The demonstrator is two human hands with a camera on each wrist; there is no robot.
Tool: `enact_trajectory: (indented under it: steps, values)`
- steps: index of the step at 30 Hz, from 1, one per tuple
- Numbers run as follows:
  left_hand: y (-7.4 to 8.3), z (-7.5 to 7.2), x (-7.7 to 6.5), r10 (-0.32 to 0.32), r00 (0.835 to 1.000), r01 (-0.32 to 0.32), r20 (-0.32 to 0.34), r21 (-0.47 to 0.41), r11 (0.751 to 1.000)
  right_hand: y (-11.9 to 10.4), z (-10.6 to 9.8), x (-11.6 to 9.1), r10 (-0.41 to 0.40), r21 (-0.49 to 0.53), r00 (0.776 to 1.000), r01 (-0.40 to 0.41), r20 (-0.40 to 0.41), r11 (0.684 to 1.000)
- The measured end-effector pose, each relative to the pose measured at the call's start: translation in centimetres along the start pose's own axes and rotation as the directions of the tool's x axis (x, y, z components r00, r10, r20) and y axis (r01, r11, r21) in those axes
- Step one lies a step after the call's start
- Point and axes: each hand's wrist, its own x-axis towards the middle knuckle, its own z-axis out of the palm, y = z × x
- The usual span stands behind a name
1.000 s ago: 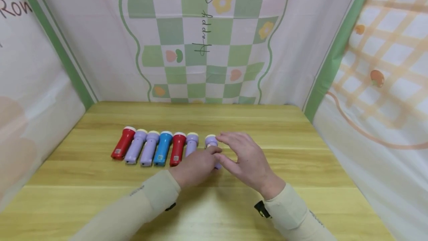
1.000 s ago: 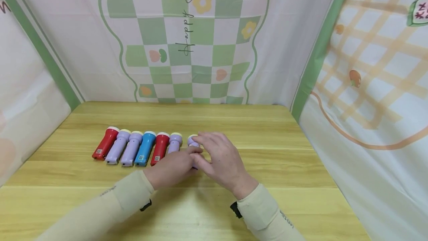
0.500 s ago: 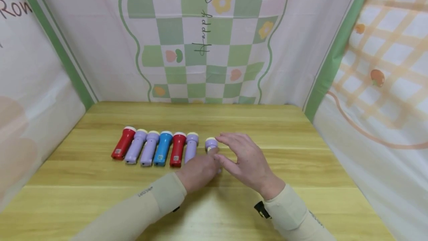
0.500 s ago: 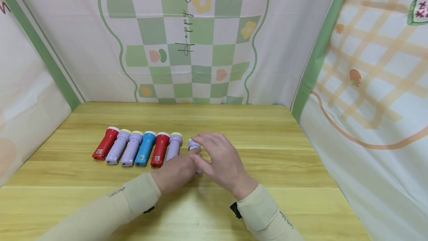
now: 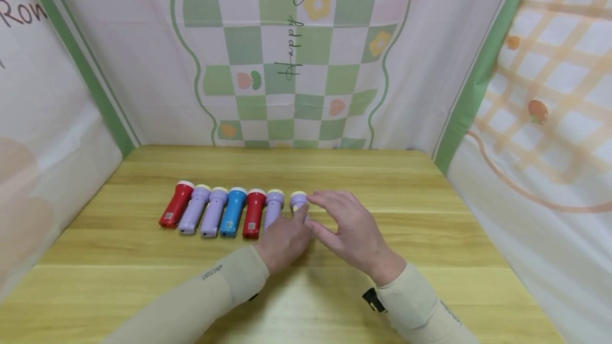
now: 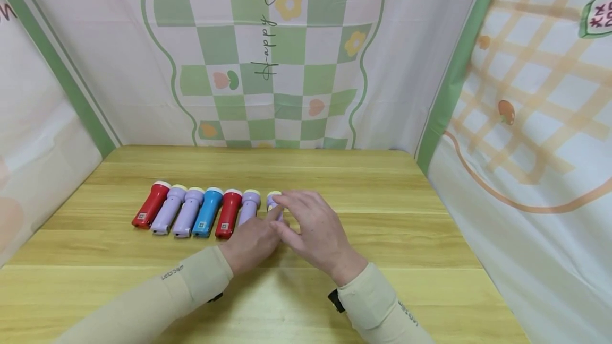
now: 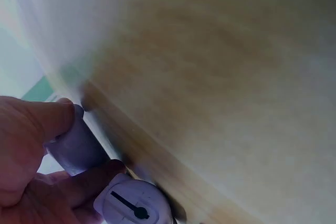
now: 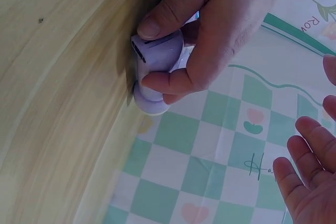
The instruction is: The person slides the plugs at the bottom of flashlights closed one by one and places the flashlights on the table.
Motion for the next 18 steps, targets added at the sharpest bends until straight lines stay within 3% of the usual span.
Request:
enact_trajectory:
  steps: [3, 11, 18]
  values:
    - [0.00, 0.06, 0.02, -0.016, 1.000, 0.016, 0.007, -0.028, 0.999, 0.02, 0.05, -0.01, 0.000, -0.002, 1.000, 0.000, -0.001, 1.000]
    - [0.04, 0.19, 0.06, -0.020, 0.999, 0.021, -0.032, 0.040, 0.999, 0.05, 0.10, 0.00, 0.003, -0.004, 1.000, -0.003, -0.001, 1.000]
    - [0.03, 0.28, -0.14, -0.029, 1.000, 0.030, 0.010, -0.073, 0.997, 0.11, 0.14, 0.01, 0.001, -0.008, 1.000, -0.001, 0.002, 1.000]
